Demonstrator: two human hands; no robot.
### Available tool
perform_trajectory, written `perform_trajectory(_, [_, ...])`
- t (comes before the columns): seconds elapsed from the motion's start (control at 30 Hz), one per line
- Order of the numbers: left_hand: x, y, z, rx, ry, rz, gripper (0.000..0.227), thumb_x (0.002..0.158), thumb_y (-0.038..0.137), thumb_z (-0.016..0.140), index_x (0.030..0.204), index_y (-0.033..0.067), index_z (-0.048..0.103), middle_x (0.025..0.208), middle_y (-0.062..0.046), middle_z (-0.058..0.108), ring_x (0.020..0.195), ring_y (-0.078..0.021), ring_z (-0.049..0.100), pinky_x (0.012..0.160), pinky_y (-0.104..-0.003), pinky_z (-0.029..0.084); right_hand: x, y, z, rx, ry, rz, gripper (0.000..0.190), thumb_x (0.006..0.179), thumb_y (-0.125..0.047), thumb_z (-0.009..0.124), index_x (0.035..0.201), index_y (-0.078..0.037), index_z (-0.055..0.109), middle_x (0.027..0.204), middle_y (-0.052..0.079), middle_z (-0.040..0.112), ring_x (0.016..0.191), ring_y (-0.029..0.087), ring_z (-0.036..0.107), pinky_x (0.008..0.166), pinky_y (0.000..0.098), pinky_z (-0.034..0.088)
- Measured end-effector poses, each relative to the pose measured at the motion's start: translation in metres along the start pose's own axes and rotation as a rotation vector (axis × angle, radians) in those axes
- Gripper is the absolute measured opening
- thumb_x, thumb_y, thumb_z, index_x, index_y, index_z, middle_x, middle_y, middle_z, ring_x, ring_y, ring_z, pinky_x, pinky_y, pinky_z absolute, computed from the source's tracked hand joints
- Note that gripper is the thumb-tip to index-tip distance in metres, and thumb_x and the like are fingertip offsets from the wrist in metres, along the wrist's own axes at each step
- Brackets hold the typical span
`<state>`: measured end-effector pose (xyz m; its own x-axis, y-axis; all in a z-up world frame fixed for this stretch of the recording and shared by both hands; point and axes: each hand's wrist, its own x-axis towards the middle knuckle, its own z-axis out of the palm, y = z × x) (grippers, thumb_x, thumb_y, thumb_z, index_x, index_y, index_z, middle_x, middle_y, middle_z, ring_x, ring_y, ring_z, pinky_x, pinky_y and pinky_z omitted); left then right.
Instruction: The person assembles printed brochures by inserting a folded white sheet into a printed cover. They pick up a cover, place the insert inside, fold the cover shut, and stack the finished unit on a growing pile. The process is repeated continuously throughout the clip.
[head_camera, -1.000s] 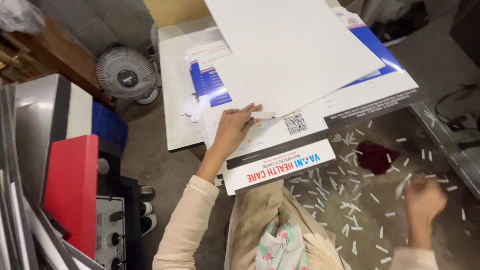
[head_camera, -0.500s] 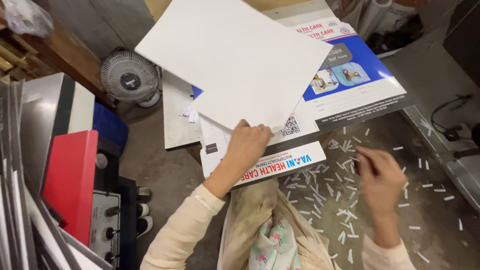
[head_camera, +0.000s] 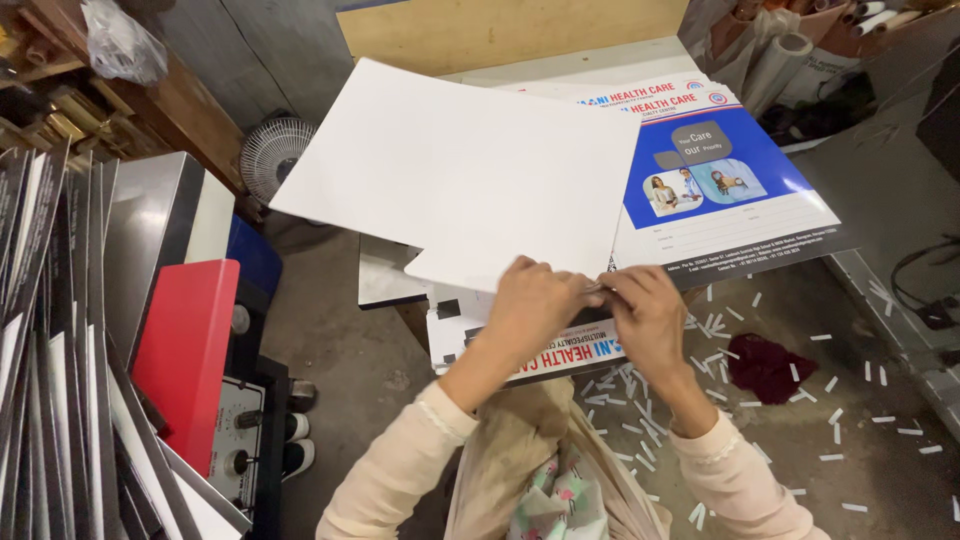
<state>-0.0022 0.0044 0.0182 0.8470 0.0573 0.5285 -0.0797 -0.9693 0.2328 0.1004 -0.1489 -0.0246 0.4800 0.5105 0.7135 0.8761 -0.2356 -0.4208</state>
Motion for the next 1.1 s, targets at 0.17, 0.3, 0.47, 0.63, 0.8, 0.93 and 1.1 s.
perform_trajectory(0.17, [-0.013, -0.107, -0.049, 0.077, -0.227, -0.399, 0.036, 0.076, 0.046, 0.083, 0.094, 0.0148, 0.077, 0.078, -0.008, 0.074, 0.079, -0.0302, 0.072, 0.079, -0.046, 0.053, 0.025, 0.059, 0.002, 0.193, -0.291, 0.363, 0.017, 0.084, -0.011, 0.077, 0.098, -0.002, 0.074, 0.084, 0.014, 0.069, 0.073, 0.029, 0.066, 0.069, 0.0383, 0.051])
perform_trajectory(0.3, [-0.02, -0.146, -0.041, -0.231, -0.265, -0.747, 0.054, 0.085, 0.043, 0.081, 0.119, 0.0044, 0.063, 0.075, -0.023, 0.07, 0.072, -0.036, 0.074, 0.069, -0.046, 0.057, 0.045, 0.073, 0.011, 0.086, -0.438, 0.534, 0.016, 0.088, -0.021, 0.074, 0.095, -0.006, 0.075, 0.076, 0.009, 0.073, 0.07, 0.031, 0.068, 0.069, 0.042, 0.049])
perform_trajectory(0.47, [-0.015, -0.127, -0.004, 0.11, -0.161, -0.634, 0.062, 0.087, 0.041, 0.077, 0.131, 0.0029, 0.055, 0.136, -0.026, 0.052, 0.09, -0.0372, 0.07, 0.071, -0.046, 0.055, 0.06, 0.055, 0.019, -0.343, -0.438, 0.322, 0.023, 0.09, -0.031, 0.076, 0.097, -0.009, 0.079, 0.07, 0.005, 0.072, 0.072, 0.028, 0.07, 0.091, 0.0465, 0.041])
perform_trajectory(0.63, [-0.03, -0.135, 0.011, 0.316, -0.108, -0.454, 0.068, 0.092, 0.047, 0.07, 0.142, 0.0056, 0.049, 0.158, -0.028, 0.029, 0.131, -0.0385, 0.045, 0.091, -0.054, 0.043, 0.066, 0.032, 0.018, -0.681, -0.353, 0.162, 0.091, 0.08, -0.038, 0.08, 0.15, 0.003, 0.039, 0.119, 0.017, 0.068, 0.107, 0.032, 0.068, 0.104, 0.0503, 0.037])
perform_trajectory(0.8, [-0.046, -0.164, 0.047, 0.247, -0.1, -0.403, 0.059, 0.102, 0.041, 0.055, 0.15, 0.0074, 0.044, 0.165, -0.026, 0.02, 0.152, -0.0376, 0.021, 0.107, -0.063, 0.024, 0.041, -0.043, 0.086, -0.114, -0.805, 0.111, 0.12, 0.072, -0.049, 0.081, 0.159, -0.002, 0.013, 0.167, 0.018, 0.022, 0.143, 0.036, 0.037, 0.119, 0.0542, 0.025])
perform_trajectory(0.93, [-0.054, -0.175, 0.045, 0.321, -0.103, -0.389, 0.059, 0.102, 0.032, 0.05, 0.156, 0.01, 0.042, 0.17, -0.023, 0.019, 0.157, -0.0348, 0.019, 0.112, -0.06, 0.025, 0.043, -0.053, 0.113, -0.024, -0.784, -0.153, 0.117, 0.085, -0.061, 0.069, 0.152, 0.014, 0.01, 0.161, 0.035, 0.014, 0.153, 0.043, 0.012, 0.122, 0.0495, 0.011])
perform_trajectory(1.1, [-0.047, -0.161, 0.03, 0.293, -0.219, -0.464, 0.059, 0.105, 0.04, 0.045, 0.154, 0.0105, 0.037, 0.169, -0.017, 0.018, 0.156, -0.0347, 0.016, 0.112, -0.066, 0.022, 0.048, 0.04, 0.044, -0.291, -0.741, 0.043, 0.114, 0.088, -0.063, 0.056, 0.155, 0.013, 0.005, 0.164, 0.031, 0.011, 0.154, 0.036, 0.008, 0.121, 0.0484, 0.01])
